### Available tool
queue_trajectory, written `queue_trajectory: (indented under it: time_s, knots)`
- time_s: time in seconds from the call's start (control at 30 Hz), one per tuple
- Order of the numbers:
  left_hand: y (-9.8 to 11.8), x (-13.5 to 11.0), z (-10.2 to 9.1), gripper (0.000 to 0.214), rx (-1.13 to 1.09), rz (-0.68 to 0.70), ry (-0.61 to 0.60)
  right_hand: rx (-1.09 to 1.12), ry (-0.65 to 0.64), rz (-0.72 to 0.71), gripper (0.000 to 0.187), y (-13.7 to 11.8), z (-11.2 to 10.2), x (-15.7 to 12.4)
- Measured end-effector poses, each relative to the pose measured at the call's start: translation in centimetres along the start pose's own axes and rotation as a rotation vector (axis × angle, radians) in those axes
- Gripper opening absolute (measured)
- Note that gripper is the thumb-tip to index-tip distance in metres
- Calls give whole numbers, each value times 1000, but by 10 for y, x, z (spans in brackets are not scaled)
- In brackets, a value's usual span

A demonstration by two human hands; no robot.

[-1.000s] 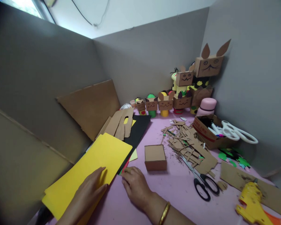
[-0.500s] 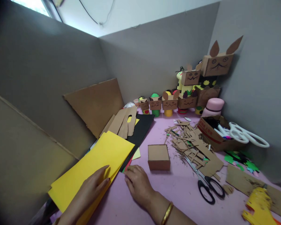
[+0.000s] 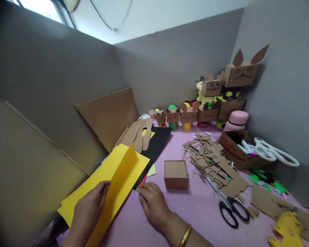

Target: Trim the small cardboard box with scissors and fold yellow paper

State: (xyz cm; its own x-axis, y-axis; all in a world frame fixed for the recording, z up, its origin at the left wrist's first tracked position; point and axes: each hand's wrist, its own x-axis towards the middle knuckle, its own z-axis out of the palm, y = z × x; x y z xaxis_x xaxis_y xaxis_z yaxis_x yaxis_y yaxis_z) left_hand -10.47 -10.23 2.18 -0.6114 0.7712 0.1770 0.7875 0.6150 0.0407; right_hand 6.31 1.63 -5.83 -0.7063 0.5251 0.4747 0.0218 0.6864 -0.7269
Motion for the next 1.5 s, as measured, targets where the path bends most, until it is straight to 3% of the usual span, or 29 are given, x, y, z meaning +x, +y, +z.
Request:
queue_trajectory:
  time_s: [0.13, 0.27, 0.37, 0.5, 0.63, 0.87, 1.0, 1.13, 1.3, 1.5]
  knots:
    - [0, -3, 0, 38, 33, 45, 20, -60, 52, -51, 27, -9, -9, 2]
    - [7, -6, 4, 48, -5, 190, -72, -278, 112, -94, 35, -20, -47, 14]
    - [12, -7, 8, 43, -57, 208, -139, -531, 110, 65, 63, -18, -87, 25]
    - [16, -8, 17, 32, -164, 233, -189, -713, -67, 228, 84, -5, -121, 31]
    - [17, -8, 25, 22, -198, 246, -227, -703, -162, 215, 81, 10, -128, 37]
    - [12, -9, 23, 20, -317, 222, -242, -757, -113, 255, 69, 37, -135, 56]
    - [7, -8, 25, 24, -415, 207, -220, -754, 35, 163, 70, 29, -129, 45]
    - [2, -3, 33, 24, -428, 185, -246, -592, 126, 31, 55, 7, -106, 27]
    - [-2, -3, 34, 26, -425, 186, -218, -409, 54, 21, 42, -8, -64, 1]
    - [3, -8, 26, 30, -461, 192, -181, -305, -65, 55, 34, -5, -26, -24]
